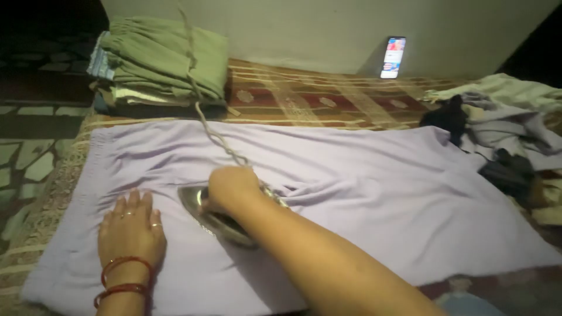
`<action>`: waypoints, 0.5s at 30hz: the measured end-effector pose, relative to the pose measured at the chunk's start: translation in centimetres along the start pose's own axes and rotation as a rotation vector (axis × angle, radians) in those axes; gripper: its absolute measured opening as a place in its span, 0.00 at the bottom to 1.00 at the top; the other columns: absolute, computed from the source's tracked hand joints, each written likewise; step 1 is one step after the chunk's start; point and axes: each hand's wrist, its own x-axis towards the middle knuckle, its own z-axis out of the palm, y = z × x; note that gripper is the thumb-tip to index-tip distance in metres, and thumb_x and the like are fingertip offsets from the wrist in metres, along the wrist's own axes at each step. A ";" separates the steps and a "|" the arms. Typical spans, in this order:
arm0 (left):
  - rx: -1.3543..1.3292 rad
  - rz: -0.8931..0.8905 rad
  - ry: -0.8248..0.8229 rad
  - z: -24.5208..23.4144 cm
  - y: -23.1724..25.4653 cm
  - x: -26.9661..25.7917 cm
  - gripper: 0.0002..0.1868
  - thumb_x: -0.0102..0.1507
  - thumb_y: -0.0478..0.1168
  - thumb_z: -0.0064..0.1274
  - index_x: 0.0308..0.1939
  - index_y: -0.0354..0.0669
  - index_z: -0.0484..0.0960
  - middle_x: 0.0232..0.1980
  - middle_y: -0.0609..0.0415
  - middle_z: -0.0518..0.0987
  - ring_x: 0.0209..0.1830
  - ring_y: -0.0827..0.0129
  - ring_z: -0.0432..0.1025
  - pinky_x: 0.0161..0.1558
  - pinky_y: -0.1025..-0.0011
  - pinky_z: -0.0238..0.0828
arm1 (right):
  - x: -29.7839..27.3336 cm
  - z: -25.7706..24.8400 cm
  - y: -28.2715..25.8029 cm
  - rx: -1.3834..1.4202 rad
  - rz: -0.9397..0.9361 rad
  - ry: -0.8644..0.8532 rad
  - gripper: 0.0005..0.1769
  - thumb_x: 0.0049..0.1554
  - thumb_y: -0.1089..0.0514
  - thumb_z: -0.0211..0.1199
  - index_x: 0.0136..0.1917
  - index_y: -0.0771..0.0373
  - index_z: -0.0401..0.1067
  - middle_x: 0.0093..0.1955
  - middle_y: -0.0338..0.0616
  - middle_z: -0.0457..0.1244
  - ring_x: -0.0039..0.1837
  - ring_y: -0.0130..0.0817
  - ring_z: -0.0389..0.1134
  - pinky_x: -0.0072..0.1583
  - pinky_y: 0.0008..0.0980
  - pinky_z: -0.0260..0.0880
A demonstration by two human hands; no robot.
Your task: The recorder irons a purple pair of trousers on a bed and then folds them.
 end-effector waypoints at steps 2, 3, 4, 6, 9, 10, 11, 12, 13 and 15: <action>0.026 -0.008 -0.012 -0.7 0.9 -0.1 0.27 0.67 0.50 0.40 0.70 0.51 0.73 0.77 0.52 0.67 0.77 0.57 0.58 0.74 0.57 0.51 | -4.5 -0.3 0.8 0.001 -0.009 -0.013 0.33 0.42 0.32 0.74 0.48 0.60 0.81 0.50 0.49 0.71 0.53 0.46 0.74 0.52 0.45 0.73; 0.057 -0.023 -0.025 -1.0 1.4 -0.1 0.28 0.67 0.49 0.40 0.71 0.51 0.73 0.77 0.53 0.67 0.77 0.58 0.59 0.74 0.56 0.52 | -6.7 -0.4 1.3 0.004 -0.027 -0.027 0.33 0.41 0.32 0.75 0.47 0.60 0.81 0.49 0.50 0.71 0.52 0.47 0.74 0.52 0.46 0.72; 0.050 -0.014 -0.026 -1.4 2.0 -0.3 0.28 0.67 0.49 0.40 0.71 0.51 0.73 0.77 0.53 0.67 0.77 0.58 0.59 0.74 0.56 0.52 | -8.6 -0.3 1.9 0.002 -0.016 -0.026 0.33 0.41 0.32 0.75 0.47 0.60 0.81 0.49 0.50 0.71 0.52 0.47 0.74 0.52 0.46 0.72; -0.016 -0.042 -0.066 -2.1 3.2 -0.9 0.26 0.67 0.47 0.43 0.69 0.49 0.74 0.76 0.53 0.68 0.77 0.57 0.59 0.75 0.53 0.51 | -12.6 0.1 3.1 0.019 -0.090 -0.024 0.27 0.46 0.35 0.73 0.47 0.58 0.81 0.45 0.50 0.71 0.50 0.49 0.73 0.51 0.48 0.73; -0.123 0.022 -0.079 -2.1 5.8 -2.1 0.25 0.64 0.45 0.46 0.66 0.50 0.75 0.75 0.52 0.68 0.76 0.57 0.59 0.74 0.53 0.49 | -16.2 -0.4 4.2 0.027 0.029 -0.067 0.32 0.45 0.33 0.73 0.50 0.59 0.77 0.44 0.52 0.70 0.49 0.50 0.73 0.50 0.50 0.71; -0.123 0.026 -0.085 -1.3 6.8 -2.4 0.25 0.64 0.45 0.46 0.66 0.50 0.75 0.75 0.52 0.68 0.76 0.57 0.59 0.74 0.53 0.49 | -16.5 -0.6 5.2 0.030 0.033 -0.071 0.32 0.45 0.33 0.73 0.50 0.59 0.77 0.44 0.52 0.70 0.49 0.50 0.73 0.50 0.50 0.71; -0.135 0.068 -0.106 -0.5 7.8 -2.6 0.25 0.64 0.45 0.46 0.67 0.50 0.75 0.75 0.53 0.69 0.77 0.58 0.59 0.75 0.53 0.50 | -16.6 -0.7 6.2 0.057 0.088 -0.016 0.30 0.45 0.34 0.73 0.49 0.59 0.78 0.44 0.52 0.70 0.48 0.50 0.73 0.50 0.49 0.72; -0.147 0.110 -0.126 0.3 8.7 -2.8 0.25 0.65 0.44 0.46 0.67 0.51 0.74 0.74 0.54 0.70 0.77 0.59 0.60 0.75 0.53 0.51 | -16.7 -0.8 7.2 0.084 0.143 0.039 0.27 0.46 0.36 0.73 0.48 0.58 0.78 0.44 0.52 0.70 0.47 0.50 0.73 0.49 0.48 0.73; -0.146 0.113 -0.128 0.5 10.0 -3.2 0.25 0.65 0.44 0.46 0.67 0.51 0.74 0.74 0.54 0.70 0.77 0.59 0.60 0.75 0.53 0.51 | -16.1 -0.8 8.5 0.087 0.145 0.038 0.27 0.46 0.36 0.73 0.48 0.58 0.78 0.44 0.52 0.70 0.47 0.50 0.73 0.49 0.48 0.73; -0.230 0.184 -0.166 1.0 12.5 -3.8 0.27 0.66 0.46 0.44 0.70 0.48 0.72 0.76 0.53 0.68 0.77 0.60 0.59 0.76 0.53 0.48 | -14.6 -0.7 11.1 0.104 0.234 0.193 0.30 0.44 0.34 0.74 0.48 0.59 0.78 0.42 0.51 0.71 0.46 0.50 0.73 0.48 0.47 0.73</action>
